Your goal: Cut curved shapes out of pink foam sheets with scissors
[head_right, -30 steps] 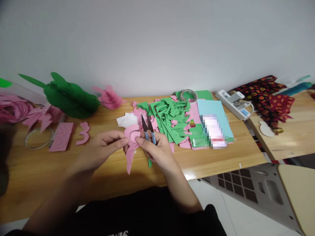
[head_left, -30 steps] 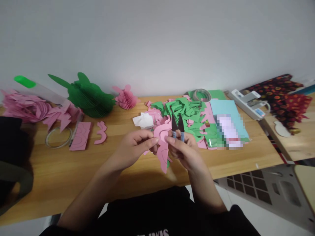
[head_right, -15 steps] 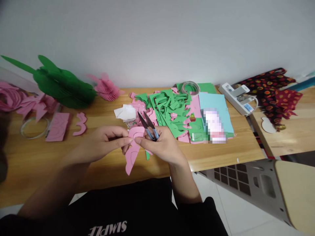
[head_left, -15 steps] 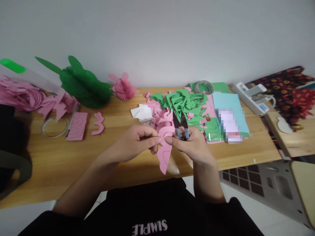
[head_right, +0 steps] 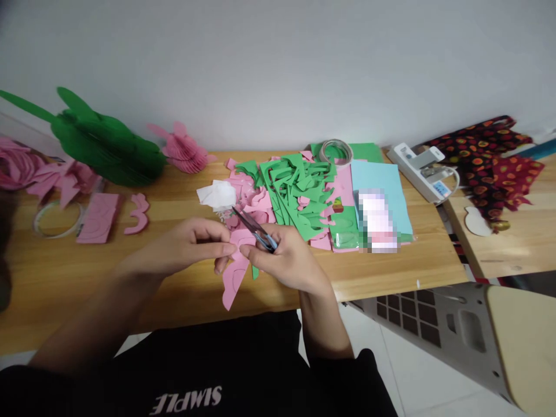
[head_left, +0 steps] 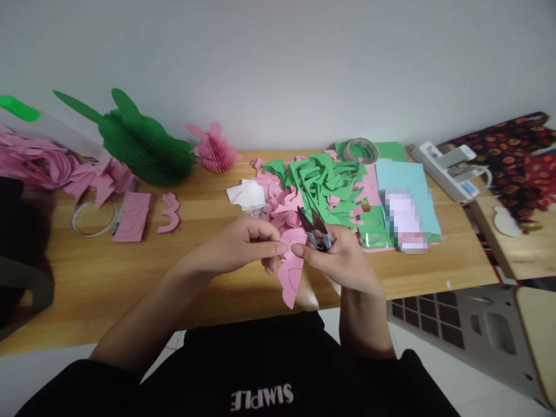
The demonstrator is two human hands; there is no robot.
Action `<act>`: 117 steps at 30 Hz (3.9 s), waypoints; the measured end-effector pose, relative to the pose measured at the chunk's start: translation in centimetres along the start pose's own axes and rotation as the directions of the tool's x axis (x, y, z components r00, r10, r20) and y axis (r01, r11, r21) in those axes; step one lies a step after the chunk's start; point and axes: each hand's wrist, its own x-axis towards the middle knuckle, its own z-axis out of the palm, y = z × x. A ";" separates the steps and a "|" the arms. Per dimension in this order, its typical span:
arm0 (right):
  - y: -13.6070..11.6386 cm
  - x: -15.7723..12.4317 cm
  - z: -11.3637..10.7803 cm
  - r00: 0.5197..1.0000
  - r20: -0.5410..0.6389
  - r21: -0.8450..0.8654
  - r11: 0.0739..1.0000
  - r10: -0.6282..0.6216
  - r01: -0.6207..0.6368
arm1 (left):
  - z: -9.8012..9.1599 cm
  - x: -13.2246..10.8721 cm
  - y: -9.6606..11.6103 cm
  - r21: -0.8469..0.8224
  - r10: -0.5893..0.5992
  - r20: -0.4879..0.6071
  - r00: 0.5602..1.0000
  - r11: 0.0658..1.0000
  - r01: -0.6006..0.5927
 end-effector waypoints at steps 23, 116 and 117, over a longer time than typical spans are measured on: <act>3.0 3.1 -3.4 0.749 -0.642 -0.438 0.880 -0.163 -0.184 | -1.8 2.4 -0.5 0.177 0.103 -0.189 0.977 0.982 -0.069; 1.9 0.0 3.8 0.968 -0.029 0.511 0.835 0.251 -0.201 | 2.5 1.0 -1.2 -0.212 0.075 -0.661 0.746 0.936 -0.282; 1.9 0.0 3.8 0.967 -0.031 0.510 0.836 0.252 -0.201 | 2.5 1.0 -1.3 -0.214 0.075 -0.661 0.747 0.935 -0.282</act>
